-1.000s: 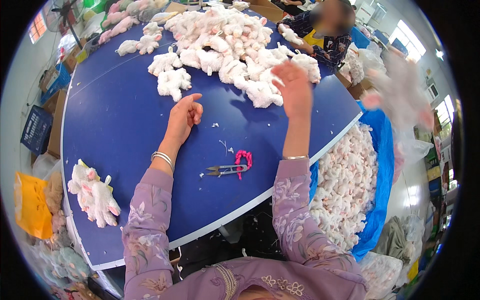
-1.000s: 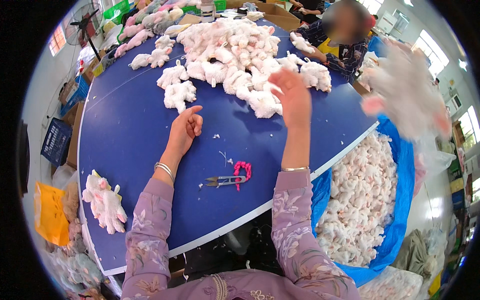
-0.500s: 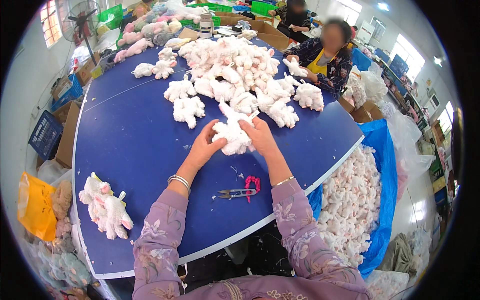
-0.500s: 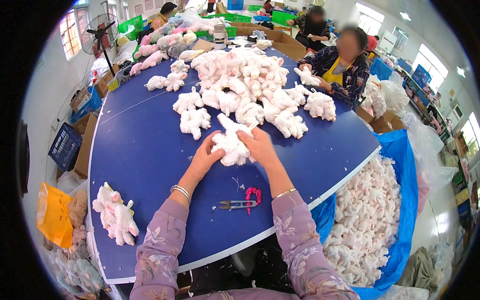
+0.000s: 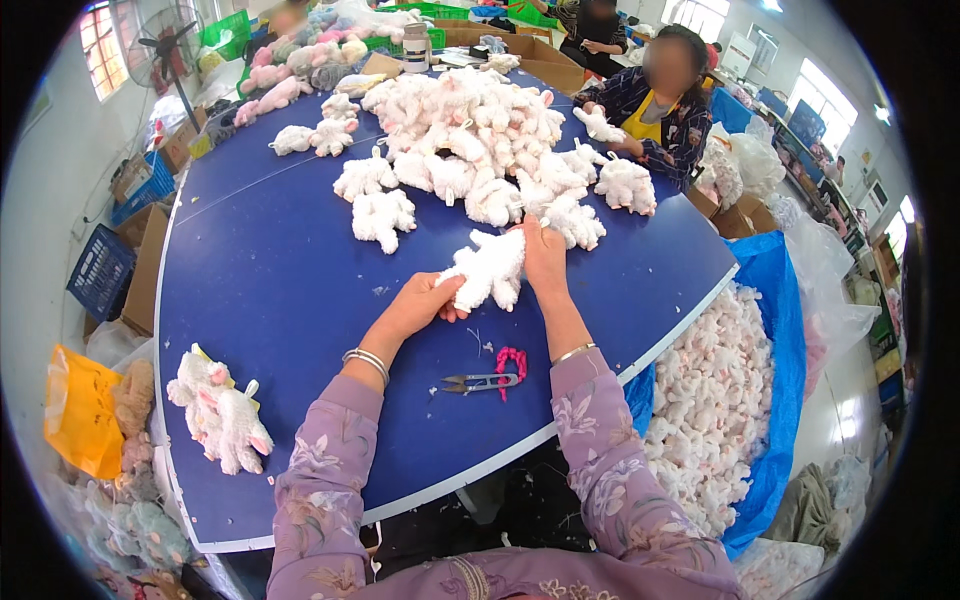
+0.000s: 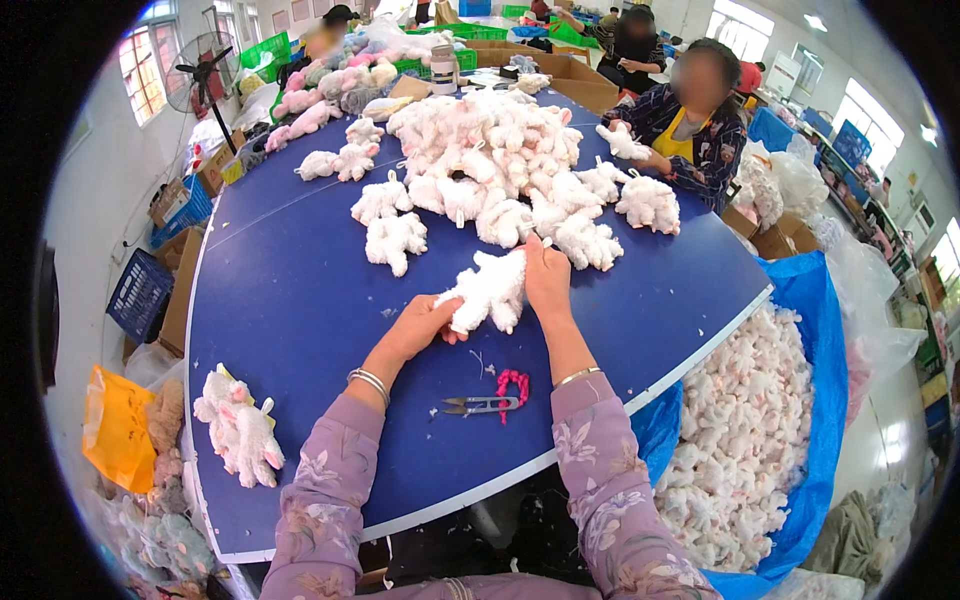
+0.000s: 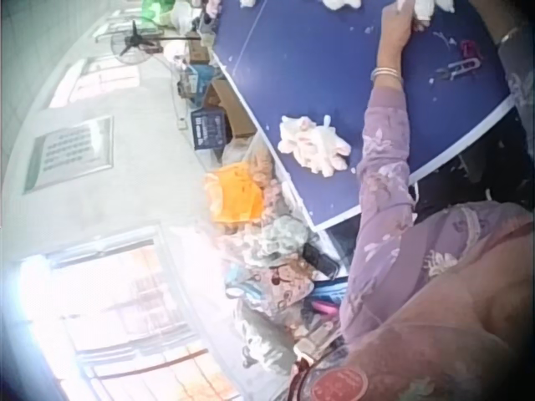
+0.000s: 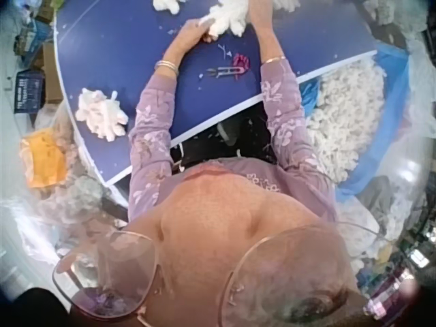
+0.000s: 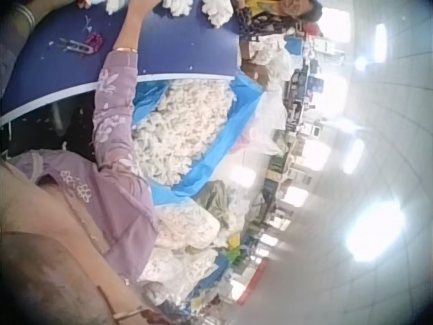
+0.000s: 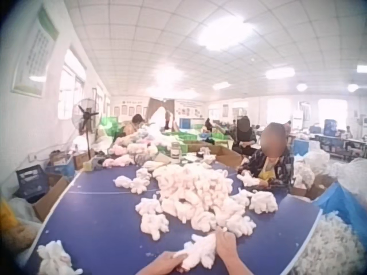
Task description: The person trims excess fabric and threads from small white stuffed animals using scissors. They pick up each toy, snip loose threads, and place the finished items on the table.
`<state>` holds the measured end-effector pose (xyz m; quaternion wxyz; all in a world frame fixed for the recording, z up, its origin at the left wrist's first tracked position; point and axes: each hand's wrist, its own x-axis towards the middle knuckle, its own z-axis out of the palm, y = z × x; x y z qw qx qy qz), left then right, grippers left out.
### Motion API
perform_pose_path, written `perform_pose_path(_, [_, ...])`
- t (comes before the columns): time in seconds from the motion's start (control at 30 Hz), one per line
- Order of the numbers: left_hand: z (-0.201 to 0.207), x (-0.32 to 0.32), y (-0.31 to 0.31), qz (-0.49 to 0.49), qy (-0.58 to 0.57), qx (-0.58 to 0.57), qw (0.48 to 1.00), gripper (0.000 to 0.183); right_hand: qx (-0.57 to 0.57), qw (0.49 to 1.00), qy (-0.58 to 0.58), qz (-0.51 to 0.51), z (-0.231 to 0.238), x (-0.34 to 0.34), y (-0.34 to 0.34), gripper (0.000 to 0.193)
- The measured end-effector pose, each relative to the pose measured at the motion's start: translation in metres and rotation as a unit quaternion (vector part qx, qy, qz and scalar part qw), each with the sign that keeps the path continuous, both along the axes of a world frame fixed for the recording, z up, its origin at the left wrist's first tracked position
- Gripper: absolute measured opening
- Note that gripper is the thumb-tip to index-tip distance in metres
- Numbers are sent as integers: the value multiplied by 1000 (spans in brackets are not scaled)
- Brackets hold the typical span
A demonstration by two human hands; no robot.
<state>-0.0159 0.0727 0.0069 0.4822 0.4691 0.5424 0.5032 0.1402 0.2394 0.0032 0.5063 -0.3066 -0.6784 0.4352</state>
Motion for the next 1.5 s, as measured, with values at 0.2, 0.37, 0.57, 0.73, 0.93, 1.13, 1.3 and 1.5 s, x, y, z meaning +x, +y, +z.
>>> perform_pose_path(0.2, [-10,-1,0,62,-43,51,996,33,-205,975,26,85,5,-7,-12,47])
perform_pose_path(0.37, [-8,6,3,122,5,86,989,28,-118,974,-92,168,8,-4,-17,46])
perform_pose_path(0.57, [-9,4,0,186,23,102,977,22,-239,938,-121,221,15,-7,-29,37])
perform_pose_path(0.73, [-4,5,3,206,-23,77,975,23,-190,969,46,148,16,-7,-25,26])
perform_pose_path(0.93, [7,25,-2,278,280,175,902,60,-111,992,33,42,19,-4,-23,27])
perform_pose_path(1.13, [-1,41,10,261,289,246,888,71,-152,949,58,269,24,-15,-55,33])
perform_pose_path(1.3, [-14,14,6,278,21,113,954,21,-169,945,84,267,36,-12,-59,26])
perform_pose_path(1.5, [-9,12,5,278,-187,137,932,22,-18,978,-71,197,8,-20,-60,28])
